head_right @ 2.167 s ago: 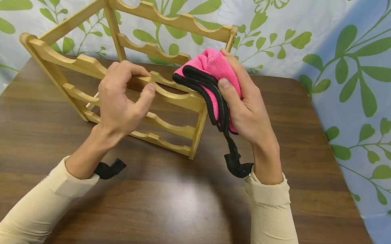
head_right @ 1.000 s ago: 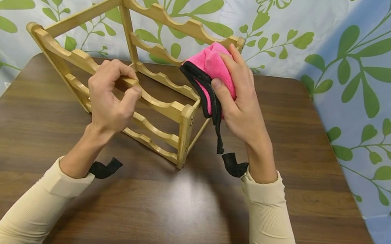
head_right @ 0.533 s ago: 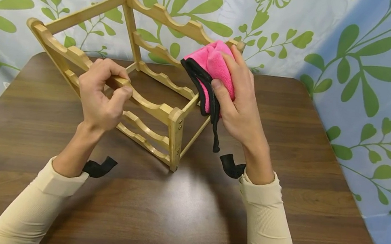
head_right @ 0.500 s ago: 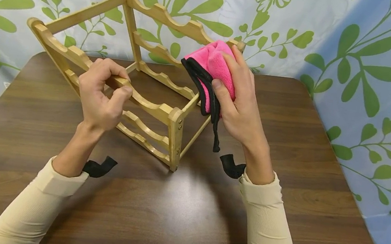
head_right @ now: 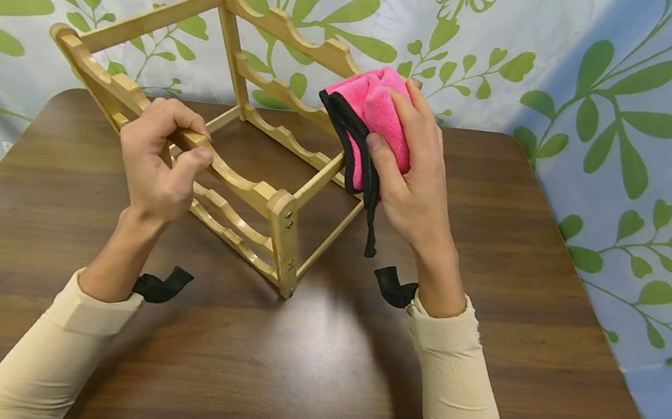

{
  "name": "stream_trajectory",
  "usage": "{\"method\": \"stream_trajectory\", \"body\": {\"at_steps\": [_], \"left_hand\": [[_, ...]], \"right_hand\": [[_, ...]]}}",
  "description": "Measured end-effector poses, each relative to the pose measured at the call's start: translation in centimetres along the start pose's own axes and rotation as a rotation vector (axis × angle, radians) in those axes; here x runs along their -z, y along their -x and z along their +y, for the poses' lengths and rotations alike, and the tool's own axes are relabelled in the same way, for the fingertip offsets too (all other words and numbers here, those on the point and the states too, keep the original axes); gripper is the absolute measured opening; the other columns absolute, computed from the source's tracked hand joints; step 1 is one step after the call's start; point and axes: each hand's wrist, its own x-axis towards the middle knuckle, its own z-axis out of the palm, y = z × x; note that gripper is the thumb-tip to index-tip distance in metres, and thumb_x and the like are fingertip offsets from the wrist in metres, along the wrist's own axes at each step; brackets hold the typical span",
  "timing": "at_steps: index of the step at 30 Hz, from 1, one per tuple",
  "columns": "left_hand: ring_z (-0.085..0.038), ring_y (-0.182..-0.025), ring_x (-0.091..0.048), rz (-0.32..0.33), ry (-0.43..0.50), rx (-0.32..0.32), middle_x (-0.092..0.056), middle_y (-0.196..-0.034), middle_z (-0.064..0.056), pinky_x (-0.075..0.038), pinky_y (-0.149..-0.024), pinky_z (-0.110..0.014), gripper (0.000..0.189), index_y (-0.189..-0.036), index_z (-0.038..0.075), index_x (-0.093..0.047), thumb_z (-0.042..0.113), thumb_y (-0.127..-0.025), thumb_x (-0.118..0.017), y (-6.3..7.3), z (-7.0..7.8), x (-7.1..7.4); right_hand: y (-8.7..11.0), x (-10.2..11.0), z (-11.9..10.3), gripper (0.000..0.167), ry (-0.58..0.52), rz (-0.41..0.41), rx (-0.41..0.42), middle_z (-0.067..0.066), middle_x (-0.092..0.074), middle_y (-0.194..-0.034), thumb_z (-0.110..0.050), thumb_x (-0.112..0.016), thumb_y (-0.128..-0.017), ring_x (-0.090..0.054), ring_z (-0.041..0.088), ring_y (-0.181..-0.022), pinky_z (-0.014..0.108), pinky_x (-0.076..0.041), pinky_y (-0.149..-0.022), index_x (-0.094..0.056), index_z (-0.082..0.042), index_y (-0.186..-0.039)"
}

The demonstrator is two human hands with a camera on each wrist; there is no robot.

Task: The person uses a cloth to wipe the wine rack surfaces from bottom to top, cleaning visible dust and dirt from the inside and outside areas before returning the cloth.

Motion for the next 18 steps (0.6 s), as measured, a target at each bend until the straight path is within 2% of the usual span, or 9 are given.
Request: {"method": "stream_trajectory", "body": {"at_steps": [8, 13, 18], "left_hand": [[-0.021, -0.058, -0.037, 0.016, 0.027, -0.005, -0.050, -0.059, -0.010, -0.029, -0.067, -0.027, 0.019, -0.064, -0.001, -0.056, 0.016, -0.066, -0.048, 0.0, -0.5, 0.6], [-0.018, -0.056, -0.036, 0.051, 0.067, -0.003, -0.048, -0.056, -0.011, -0.030, -0.067, -0.026, 0.019, -0.061, -0.001, -0.053, 0.017, -0.064, -0.046, 0.0, -0.7, 1.2], [-0.016, -0.056, -0.036, 0.048, 0.088, 0.005, -0.046, -0.054, -0.011, -0.029, -0.065, -0.026, 0.019, -0.060, -0.001, -0.052, 0.016, -0.063, -0.045, -0.2, -0.8, 1.5]], "right_hand": [[0.1, -0.3, -0.4, 0.046, 0.017, 0.059, -0.042, 0.011, -0.046, -0.147, 0.008, -0.062, -0.089, -0.044, 0.021, -0.131, 0.029, -0.043, -0.098, -0.054, 0.002, -0.135], [0.1, -0.6, -0.8, 0.046, 0.071, 0.095, -0.045, 0.010, -0.051, -0.142, 0.005, -0.065, -0.088, -0.048, 0.019, -0.125, 0.030, -0.043, -0.097, -0.057, 0.001, -0.133], [0.2, -0.6, -1.1, 0.044, 0.138, 0.097, -0.042, 0.008, -0.051, -0.142, 0.002, -0.066, -0.089, -0.048, 0.016, -0.126, 0.032, -0.043, -0.098, -0.059, -0.001, -0.132]]}}
